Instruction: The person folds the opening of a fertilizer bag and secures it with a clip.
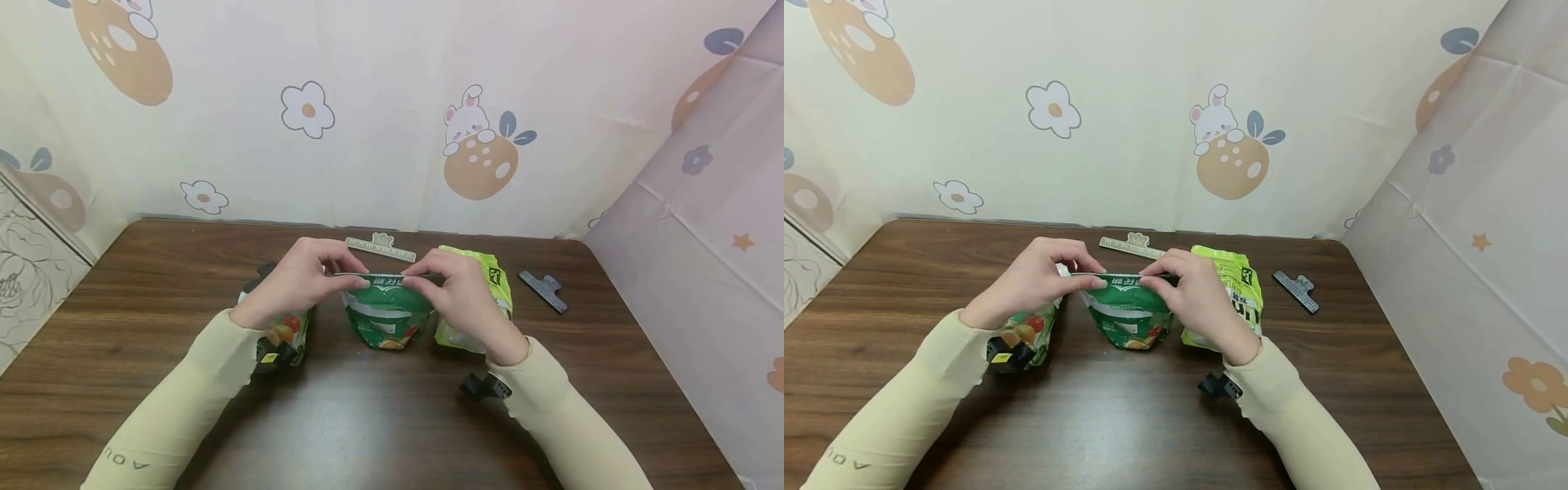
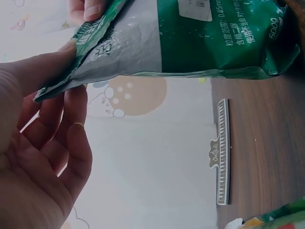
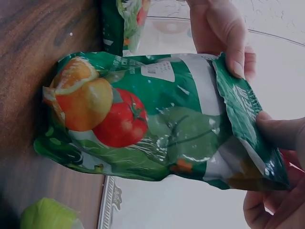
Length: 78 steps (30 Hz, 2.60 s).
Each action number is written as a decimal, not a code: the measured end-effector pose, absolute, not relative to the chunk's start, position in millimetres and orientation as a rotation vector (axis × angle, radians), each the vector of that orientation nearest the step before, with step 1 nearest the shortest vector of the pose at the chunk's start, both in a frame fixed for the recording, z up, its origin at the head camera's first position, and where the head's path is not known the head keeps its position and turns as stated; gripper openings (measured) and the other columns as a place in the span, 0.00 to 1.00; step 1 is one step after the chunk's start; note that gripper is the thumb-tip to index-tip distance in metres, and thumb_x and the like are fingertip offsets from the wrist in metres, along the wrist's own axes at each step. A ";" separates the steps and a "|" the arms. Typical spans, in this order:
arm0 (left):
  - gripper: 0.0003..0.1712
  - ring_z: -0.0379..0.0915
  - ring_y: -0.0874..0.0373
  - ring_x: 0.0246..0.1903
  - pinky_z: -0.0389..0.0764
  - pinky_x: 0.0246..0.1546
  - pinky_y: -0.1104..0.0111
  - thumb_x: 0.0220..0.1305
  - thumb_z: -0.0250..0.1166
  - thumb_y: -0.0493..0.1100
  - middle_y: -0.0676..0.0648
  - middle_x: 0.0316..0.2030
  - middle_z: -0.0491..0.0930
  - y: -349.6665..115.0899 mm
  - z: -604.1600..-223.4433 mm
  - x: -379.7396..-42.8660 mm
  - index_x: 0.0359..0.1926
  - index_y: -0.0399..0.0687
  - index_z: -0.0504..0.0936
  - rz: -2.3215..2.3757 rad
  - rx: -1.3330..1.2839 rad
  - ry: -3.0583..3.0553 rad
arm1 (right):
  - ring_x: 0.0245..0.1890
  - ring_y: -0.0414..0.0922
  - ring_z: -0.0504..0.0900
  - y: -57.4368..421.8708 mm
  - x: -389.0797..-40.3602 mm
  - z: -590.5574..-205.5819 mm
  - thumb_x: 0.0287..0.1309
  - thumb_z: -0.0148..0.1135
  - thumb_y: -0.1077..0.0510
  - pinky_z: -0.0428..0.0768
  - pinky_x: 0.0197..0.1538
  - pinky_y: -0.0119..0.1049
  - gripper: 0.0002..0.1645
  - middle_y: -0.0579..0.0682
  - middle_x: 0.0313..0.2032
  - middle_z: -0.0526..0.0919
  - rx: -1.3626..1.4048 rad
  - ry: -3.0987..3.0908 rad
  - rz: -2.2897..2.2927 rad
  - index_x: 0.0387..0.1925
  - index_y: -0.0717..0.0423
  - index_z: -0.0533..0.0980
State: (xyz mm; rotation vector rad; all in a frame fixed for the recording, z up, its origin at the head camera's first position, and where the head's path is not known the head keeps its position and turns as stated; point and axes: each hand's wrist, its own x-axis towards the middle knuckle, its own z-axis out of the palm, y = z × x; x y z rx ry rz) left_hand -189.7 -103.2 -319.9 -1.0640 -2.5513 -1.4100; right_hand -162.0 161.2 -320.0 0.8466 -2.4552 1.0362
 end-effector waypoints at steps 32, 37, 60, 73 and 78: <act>0.04 0.74 0.60 0.23 0.74 0.23 0.66 0.56 0.77 0.45 0.64 0.26 0.84 -111.9 -315.1 -192.2 0.32 0.59 0.90 -1.301 -1.034 -2.650 | 0.25 0.40 0.76 201.3 -172.0 -304.5 0.50 0.77 0.61 0.69 0.25 0.34 0.05 0.38 0.28 0.86 0.871 -2.694 1.019 0.31 0.49 0.88; 0.04 0.74 0.59 0.24 0.73 0.24 0.66 0.56 0.77 0.45 0.62 0.27 0.85 -113.8 -316.5 -193.7 0.33 0.57 0.90 -1.316 -1.024 -2.668 | 0.32 0.42 0.79 205.1 -171.8 -301.0 0.53 0.75 0.63 0.76 0.31 0.37 0.08 0.40 0.33 0.87 0.843 -2.759 1.065 0.36 0.50 0.88; 0.05 0.77 0.60 0.27 0.72 0.25 0.68 0.59 0.75 0.41 0.58 0.33 0.87 -118.7 -316.9 -196.1 0.37 0.53 0.91 -1.376 -1.080 -2.665 | 0.36 0.41 0.81 212.7 -174.6 -296.9 0.57 0.72 0.63 0.81 0.40 0.42 0.12 0.41 0.39 0.86 0.883 -2.838 1.064 0.43 0.48 0.88; 0.07 0.79 0.62 0.32 0.76 0.30 0.65 0.58 0.75 0.37 0.59 0.33 0.86 -120.6 -316.8 -195.3 0.37 0.53 0.91 -1.380 -1.092 -2.615 | 0.40 0.40 0.82 216.6 -177.6 -290.5 0.60 0.70 0.60 0.80 0.45 0.44 0.10 0.41 0.41 0.87 0.853 -2.878 1.069 0.44 0.47 0.87; 0.06 0.79 0.63 0.31 0.76 0.29 0.67 0.58 0.75 0.38 0.61 0.33 0.86 -120.9 -317.1 -196.1 0.37 0.54 0.91 -1.389 -1.122 -2.596 | 0.39 0.40 0.83 222.5 -177.4 -285.0 0.65 0.66 0.58 0.79 0.46 0.45 0.09 0.44 0.40 0.87 0.737 -2.858 1.093 0.45 0.50 0.86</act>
